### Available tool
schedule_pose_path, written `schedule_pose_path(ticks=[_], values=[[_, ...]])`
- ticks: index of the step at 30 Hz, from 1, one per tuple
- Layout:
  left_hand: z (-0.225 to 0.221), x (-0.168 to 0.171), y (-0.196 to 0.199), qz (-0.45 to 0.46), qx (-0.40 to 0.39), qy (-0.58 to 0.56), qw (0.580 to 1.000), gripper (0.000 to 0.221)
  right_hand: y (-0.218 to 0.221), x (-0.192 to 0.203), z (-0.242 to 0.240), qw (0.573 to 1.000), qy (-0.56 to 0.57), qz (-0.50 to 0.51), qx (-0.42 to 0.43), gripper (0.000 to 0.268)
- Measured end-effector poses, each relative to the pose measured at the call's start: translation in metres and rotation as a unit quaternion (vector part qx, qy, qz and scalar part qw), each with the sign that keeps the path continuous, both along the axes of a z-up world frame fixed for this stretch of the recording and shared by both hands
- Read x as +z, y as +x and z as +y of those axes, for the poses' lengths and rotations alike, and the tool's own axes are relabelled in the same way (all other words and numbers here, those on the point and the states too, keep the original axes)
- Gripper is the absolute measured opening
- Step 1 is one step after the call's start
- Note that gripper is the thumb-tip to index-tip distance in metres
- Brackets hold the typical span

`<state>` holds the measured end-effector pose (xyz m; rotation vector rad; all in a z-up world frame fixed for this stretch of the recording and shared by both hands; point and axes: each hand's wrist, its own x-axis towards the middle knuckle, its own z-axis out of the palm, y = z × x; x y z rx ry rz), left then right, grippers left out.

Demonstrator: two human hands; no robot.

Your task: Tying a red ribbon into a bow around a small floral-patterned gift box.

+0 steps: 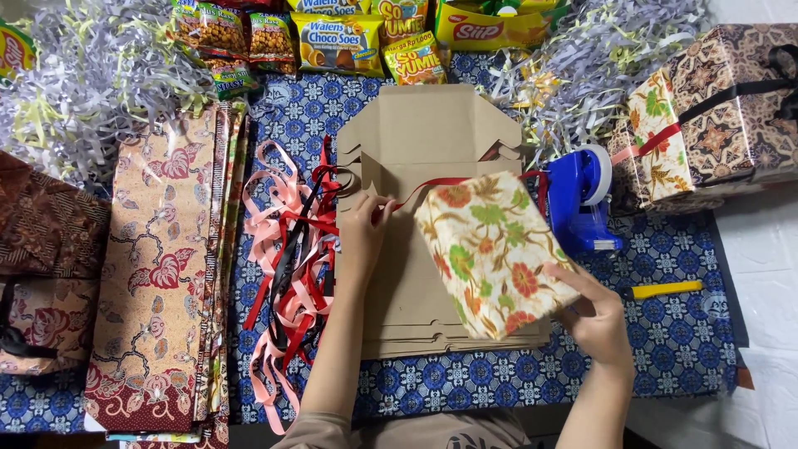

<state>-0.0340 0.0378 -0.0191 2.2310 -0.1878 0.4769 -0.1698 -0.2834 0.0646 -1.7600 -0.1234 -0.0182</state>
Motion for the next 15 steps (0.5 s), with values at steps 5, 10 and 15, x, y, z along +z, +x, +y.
schedule_pose_path(ticks=[5,10,15], values=[[0.007,-0.008,0.004,0.130,0.015,-0.094,0.987,0.013,0.034,0.015,0.056,0.973,-0.157,-0.122,-0.114,0.058],[0.012,0.003,0.002,0.204,0.019,-0.084,0.975,0.015,0.057,-0.002,0.089,0.967,-0.181,-0.133,-0.118,0.062],[0.014,0.002,0.006,0.224,0.042,-0.102,0.968,0.016,0.066,-0.015,0.115,0.969,-0.196,-0.127,-0.077,0.069]])
